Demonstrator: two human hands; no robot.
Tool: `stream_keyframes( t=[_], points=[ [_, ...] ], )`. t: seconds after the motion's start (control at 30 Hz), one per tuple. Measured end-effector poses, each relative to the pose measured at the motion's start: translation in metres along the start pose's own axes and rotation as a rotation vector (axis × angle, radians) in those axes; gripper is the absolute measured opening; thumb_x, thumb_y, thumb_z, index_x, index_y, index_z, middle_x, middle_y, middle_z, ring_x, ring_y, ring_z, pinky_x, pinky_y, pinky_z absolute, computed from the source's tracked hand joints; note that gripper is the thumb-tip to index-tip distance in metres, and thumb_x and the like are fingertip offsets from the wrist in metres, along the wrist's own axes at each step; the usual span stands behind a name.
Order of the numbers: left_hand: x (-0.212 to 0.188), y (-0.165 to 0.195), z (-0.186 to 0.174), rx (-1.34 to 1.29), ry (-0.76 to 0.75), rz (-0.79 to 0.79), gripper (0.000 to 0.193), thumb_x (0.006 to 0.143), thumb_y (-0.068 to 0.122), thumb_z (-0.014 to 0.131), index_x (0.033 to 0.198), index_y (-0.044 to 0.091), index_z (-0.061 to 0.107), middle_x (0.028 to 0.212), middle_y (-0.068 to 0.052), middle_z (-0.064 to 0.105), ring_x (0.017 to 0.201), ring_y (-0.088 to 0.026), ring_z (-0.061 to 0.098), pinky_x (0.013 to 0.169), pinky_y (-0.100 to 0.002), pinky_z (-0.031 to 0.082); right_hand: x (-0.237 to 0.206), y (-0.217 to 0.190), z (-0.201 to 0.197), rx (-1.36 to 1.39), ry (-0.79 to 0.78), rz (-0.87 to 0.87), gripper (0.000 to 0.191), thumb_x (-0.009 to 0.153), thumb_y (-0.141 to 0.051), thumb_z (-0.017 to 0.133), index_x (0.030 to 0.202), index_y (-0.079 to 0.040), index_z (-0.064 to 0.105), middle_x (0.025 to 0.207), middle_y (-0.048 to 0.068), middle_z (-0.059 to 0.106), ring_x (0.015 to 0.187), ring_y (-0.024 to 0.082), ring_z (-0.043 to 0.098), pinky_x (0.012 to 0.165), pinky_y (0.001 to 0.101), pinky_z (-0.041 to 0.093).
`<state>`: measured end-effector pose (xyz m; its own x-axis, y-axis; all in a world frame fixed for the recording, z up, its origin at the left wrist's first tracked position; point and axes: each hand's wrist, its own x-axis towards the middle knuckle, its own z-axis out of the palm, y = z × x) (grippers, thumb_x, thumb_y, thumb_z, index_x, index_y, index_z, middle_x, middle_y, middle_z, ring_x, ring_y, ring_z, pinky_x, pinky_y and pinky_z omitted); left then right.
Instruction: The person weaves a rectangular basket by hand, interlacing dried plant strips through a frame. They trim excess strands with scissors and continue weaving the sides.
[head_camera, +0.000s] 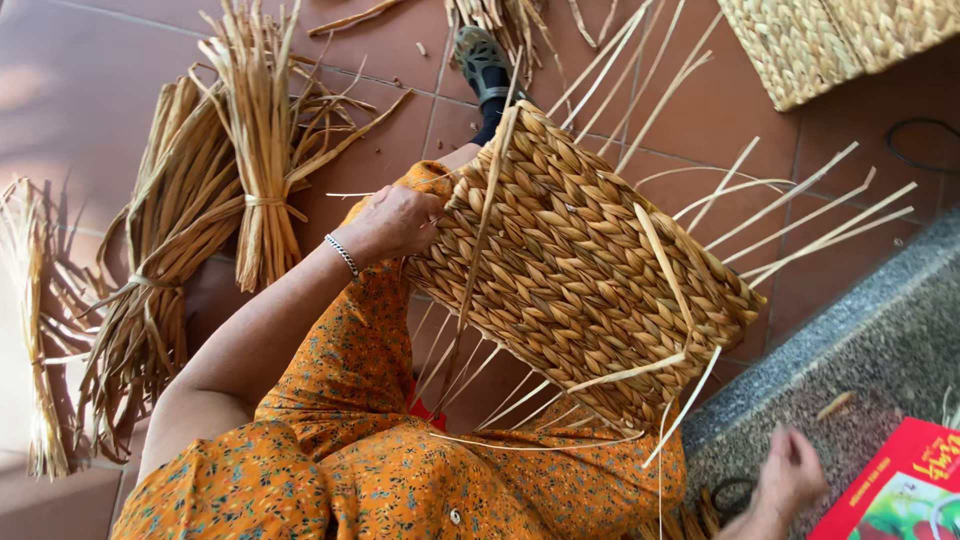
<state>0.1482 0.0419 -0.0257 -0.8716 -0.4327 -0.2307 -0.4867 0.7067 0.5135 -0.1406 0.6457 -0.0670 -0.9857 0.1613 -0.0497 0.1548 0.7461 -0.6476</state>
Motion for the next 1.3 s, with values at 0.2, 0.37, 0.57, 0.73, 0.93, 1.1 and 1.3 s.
stream_keyframes(
  t=[0.2, 0.37, 0.57, 0.73, 0.93, 1.1, 1.3],
  points=[
    [0.000, -0.001, -0.002, -0.164, 0.095, 0.045, 0.031, 0.083, 0.014, 0.061, 0.112, 0.007, 0.071, 0.088, -0.020, 0.073, 0.085, -0.042, 0.069, 0.077, -0.052, 0.054, -0.037, -0.077, 0.053, 0.302, -0.253, -0.148, 0.036, 0.111, -0.022, 0.054, 0.142, -0.004, 0.058, 0.135, 0.015, 0.065, 0.119, 0.024, 0.066, 0.098, 0.0364, 0.056],
    [0.013, -0.013, -0.012, -0.311, 0.271, 0.093, 0.024, 0.089, 0.019, 0.072, 0.108, 0.005, 0.074, 0.097, -0.014, 0.074, 0.085, -0.029, 0.072, 0.080, -0.041, 0.058, -0.066, -0.118, 0.082, 0.222, -0.259, -0.301, 0.046, 0.111, -0.027, 0.057, 0.149, -0.002, 0.050, 0.145, 0.022, 0.056, 0.128, 0.031, 0.058, 0.105, 0.0449, 0.051],
    [0.054, -0.011, -0.003, -0.502, 0.375, 0.229, 0.025, 0.096, 0.013, 0.069, 0.118, 0.005, 0.074, 0.110, -0.016, 0.069, 0.092, -0.024, 0.070, 0.086, -0.034, 0.058, -0.063, -0.110, 0.090, 0.292, -0.244, -0.230, 0.053, 0.102, -0.020, 0.070, 0.148, -0.003, 0.053, 0.137, 0.018, 0.063, 0.117, 0.026, 0.065, 0.099, 0.0374, 0.056],
    [0.070, -0.011, -0.002, -0.718, 0.107, 0.168, 0.027, 0.096, 0.020, 0.070, 0.120, 0.011, 0.074, 0.106, -0.007, 0.078, 0.094, -0.018, 0.072, 0.088, -0.033, 0.057, -0.045, -0.075, 0.060, 0.306, -0.149, 0.032, 0.048, 0.098, -0.015, 0.068, 0.144, -0.008, 0.059, 0.129, 0.011, 0.067, 0.108, 0.021, 0.068, 0.087, 0.0334, 0.061],
    [0.064, -0.009, -0.010, -0.191, 0.302, 0.197, 0.016, 0.089, 0.022, 0.079, 0.101, 0.012, 0.077, 0.095, -0.007, 0.074, 0.093, -0.025, 0.068, 0.086, -0.040, 0.053, -0.039, -0.010, 0.019, -0.246, 0.049, 0.326, 0.046, 0.095, -0.018, 0.075, 0.136, -0.004, 0.060, 0.128, 0.020, 0.065, 0.108, 0.035, 0.066, 0.095, 0.0470, 0.053],
    [0.044, 0.000, -0.009, 0.064, 0.428, 0.379, 0.040, 0.081, 0.014, 0.077, 0.121, 0.014, 0.073, 0.099, -0.006, 0.065, 0.101, -0.026, 0.057, 0.084, -0.045, 0.043, -0.059, 0.019, 0.010, -0.510, 0.029, 0.429, 0.048, 0.096, -0.021, 0.075, 0.138, -0.004, 0.060, 0.124, 0.018, 0.064, 0.104, 0.032, 0.066, 0.091, 0.0442, 0.054],
    [0.045, 0.004, -0.006, 0.500, 0.370, 0.430, 0.015, 0.084, 0.009, 0.070, 0.098, 0.015, 0.066, 0.102, -0.006, 0.064, 0.105, -0.023, 0.057, 0.093, -0.040, 0.046, -0.058, 0.024, 0.012, -0.575, 0.002, 0.367, 0.051, 0.097, -0.024, 0.076, 0.140, -0.004, 0.059, 0.118, 0.016, 0.064, 0.098, 0.028, 0.065, 0.086, 0.0409, 0.054]
  ],
)
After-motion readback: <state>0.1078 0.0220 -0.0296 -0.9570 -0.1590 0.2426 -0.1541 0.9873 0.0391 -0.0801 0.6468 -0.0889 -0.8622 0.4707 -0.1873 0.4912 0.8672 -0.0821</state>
